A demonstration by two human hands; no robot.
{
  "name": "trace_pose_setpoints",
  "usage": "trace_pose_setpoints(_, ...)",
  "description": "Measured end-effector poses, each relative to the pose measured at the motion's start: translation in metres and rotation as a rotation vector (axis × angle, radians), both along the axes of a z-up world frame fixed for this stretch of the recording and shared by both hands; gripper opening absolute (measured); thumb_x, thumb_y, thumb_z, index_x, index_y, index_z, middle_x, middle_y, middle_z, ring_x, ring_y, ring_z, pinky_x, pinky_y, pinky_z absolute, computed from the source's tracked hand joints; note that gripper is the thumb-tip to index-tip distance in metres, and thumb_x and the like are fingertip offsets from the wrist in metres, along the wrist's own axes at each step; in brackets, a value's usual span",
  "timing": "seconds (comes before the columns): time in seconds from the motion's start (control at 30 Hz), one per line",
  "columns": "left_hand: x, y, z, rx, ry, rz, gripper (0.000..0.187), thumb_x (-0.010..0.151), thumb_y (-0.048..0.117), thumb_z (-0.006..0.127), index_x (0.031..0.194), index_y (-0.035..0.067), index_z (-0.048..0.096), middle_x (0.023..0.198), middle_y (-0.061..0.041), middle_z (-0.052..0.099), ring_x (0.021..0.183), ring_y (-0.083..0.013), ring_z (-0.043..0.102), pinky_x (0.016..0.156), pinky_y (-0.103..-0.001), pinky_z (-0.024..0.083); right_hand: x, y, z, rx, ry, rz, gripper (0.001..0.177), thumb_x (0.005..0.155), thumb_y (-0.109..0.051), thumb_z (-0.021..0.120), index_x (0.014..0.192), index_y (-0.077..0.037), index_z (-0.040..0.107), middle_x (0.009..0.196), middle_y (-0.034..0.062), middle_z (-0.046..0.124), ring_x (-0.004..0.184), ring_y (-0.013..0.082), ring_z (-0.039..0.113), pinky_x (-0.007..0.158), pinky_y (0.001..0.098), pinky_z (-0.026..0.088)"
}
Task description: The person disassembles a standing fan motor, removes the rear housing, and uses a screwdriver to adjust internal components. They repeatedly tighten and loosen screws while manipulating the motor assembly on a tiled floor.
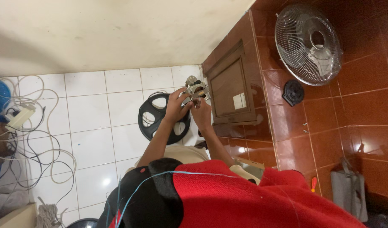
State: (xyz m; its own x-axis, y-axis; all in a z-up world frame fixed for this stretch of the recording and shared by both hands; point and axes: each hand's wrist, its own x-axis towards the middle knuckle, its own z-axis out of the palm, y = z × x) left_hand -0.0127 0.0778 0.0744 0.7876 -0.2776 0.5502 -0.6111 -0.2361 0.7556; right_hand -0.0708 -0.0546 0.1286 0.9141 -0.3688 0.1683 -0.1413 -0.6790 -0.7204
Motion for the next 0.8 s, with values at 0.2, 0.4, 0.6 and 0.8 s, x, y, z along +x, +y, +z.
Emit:
trace_pose_setpoints(0.2, -0.003, 0.001, 0.008, -0.024, 0.03, 0.001, 0.04, 0.092, 0.028, 0.077, 0.125, 0.008, 0.068, 0.137, -0.019, 0.06, 0.123, -0.0412, 0.058, 0.103, -0.049, 0.045, -0.002, 0.001, -0.004, 0.048, -0.017, -0.011, 0.027, 0.092, -0.022, 0.075, 0.104, 0.001, 0.069, 0.073, 0.0144, 0.07, 0.063, 0.0259, 0.067, 0.061, 0.0391, 0.052)
trace_pose_setpoints(0.4, -0.004, 0.0, 0.011, -0.083, 0.042, -0.019, 0.04, 0.09, 0.027, 0.078, 0.126, 0.009, 0.069, 0.13, -0.018, 0.061, 0.121, -0.0395, 0.06, 0.102, -0.046, 0.049, -0.003, -0.003, -0.015, 0.003, -0.059, 0.032, 0.02, 0.097, -0.02, 0.07, 0.1, 0.0, 0.068, 0.082, 0.017, 0.073, 0.075, 0.0305, 0.073, 0.067, 0.0402, 0.055)
trace_pose_setpoints(0.6, -0.008, -0.004, 0.01, -0.069, 0.023, 0.004, 0.041, 0.087, 0.023, 0.08, 0.122, 0.006, 0.067, 0.134, -0.021, 0.059, 0.121, -0.0413, 0.059, 0.101, -0.048, 0.048, -0.003, 0.0, -0.01, 0.049, -0.156, 0.05, 0.018, 0.092, -0.016, 0.07, 0.1, 0.0, 0.067, 0.085, 0.0167, 0.073, 0.076, 0.031, 0.074, 0.068, 0.0396, 0.056)
trace_pose_setpoints(0.8, -0.007, -0.007, 0.006, -0.141, 0.065, -0.027, 0.038, 0.088, 0.022, 0.08, 0.118, 0.004, 0.067, 0.135, -0.021, 0.058, 0.122, -0.0402, 0.06, 0.102, -0.046, 0.049, -0.009, 0.003, -0.002, 0.046, -0.058, 0.012, 0.019, 0.092, -0.016, 0.072, 0.1, 0.0, 0.068, 0.079, 0.0192, 0.072, 0.072, 0.0351, 0.07, 0.067, 0.042, 0.054)
